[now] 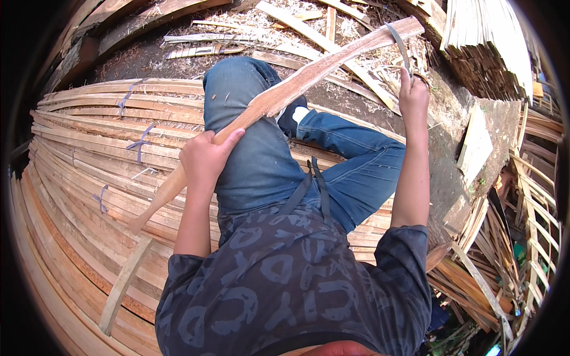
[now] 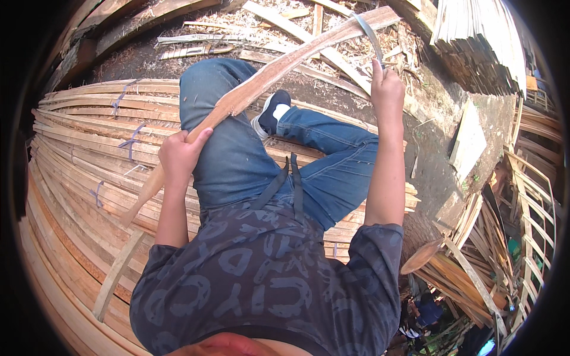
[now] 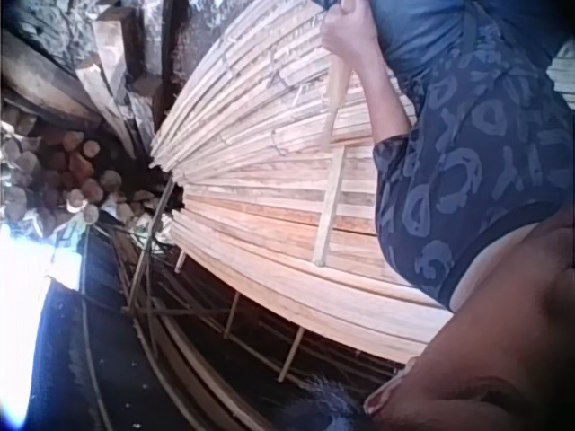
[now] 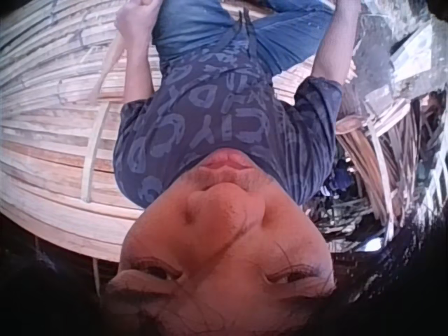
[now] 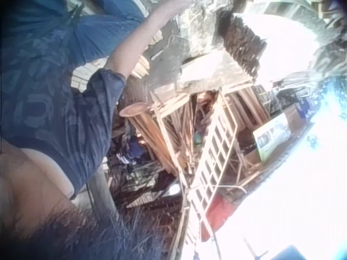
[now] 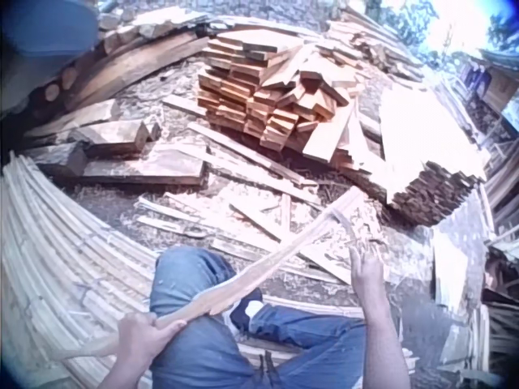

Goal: The person sits on the ground and uses a curved knife to shave thin strips from a long piece of wood. They hold the wood against their leg and repeatedly draw the knife along its length to remove bark and smooth the surface.

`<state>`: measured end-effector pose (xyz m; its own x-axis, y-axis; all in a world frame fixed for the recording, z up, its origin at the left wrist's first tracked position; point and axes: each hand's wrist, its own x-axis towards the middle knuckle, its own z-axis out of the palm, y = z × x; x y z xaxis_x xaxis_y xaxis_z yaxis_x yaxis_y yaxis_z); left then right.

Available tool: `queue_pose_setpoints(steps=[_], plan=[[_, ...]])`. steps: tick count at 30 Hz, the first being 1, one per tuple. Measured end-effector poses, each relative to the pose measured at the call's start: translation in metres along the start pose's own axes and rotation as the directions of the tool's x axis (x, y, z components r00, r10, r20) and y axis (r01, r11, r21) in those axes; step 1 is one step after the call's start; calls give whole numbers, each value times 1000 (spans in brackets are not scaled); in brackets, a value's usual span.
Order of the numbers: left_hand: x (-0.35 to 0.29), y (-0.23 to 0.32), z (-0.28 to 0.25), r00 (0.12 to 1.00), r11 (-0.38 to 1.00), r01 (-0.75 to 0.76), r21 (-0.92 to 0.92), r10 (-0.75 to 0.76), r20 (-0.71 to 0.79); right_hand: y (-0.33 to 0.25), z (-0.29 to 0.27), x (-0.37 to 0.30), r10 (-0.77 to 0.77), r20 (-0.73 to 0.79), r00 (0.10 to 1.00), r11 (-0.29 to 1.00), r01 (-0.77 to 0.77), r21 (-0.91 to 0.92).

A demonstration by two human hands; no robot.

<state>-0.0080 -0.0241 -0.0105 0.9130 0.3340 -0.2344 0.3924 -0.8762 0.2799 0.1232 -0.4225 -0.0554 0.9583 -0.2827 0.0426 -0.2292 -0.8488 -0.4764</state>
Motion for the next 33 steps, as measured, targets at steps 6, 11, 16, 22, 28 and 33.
queue_pose_setpoints(steps=[6, 11, 16, 22, 28, 33], plan=[[1, -12, 10, 999, 998, 27, -58, -29, -25, 86, -49, -15, 219, -53, 974, 975, -215, 59], [2, -8, 13, 1000, 998, 4, -60, -6, -30, 30, -13, -95, 69, 57, 996, 964, -81, 253], [3, -2, 9, 998, 999, -47, -23, 46, -41, -54, -3, -107, -222, 193, 956, 967, 190, 173], [1, -1, 14, 988, 997, -82, 14, 83, -131, -49, 17, -72, -398, 114, 910, 911, 407, -62], [-4, 3, 8, 992, 998, -61, -11, 59, -108, -40, 17, -40, -424, 119, 898, 874, 440, -205], [-2, 7, 10, 988, 993, -121, 2, 121, -97, -1, 3, -1, -74, 27, 997, 985, 77, -151]])
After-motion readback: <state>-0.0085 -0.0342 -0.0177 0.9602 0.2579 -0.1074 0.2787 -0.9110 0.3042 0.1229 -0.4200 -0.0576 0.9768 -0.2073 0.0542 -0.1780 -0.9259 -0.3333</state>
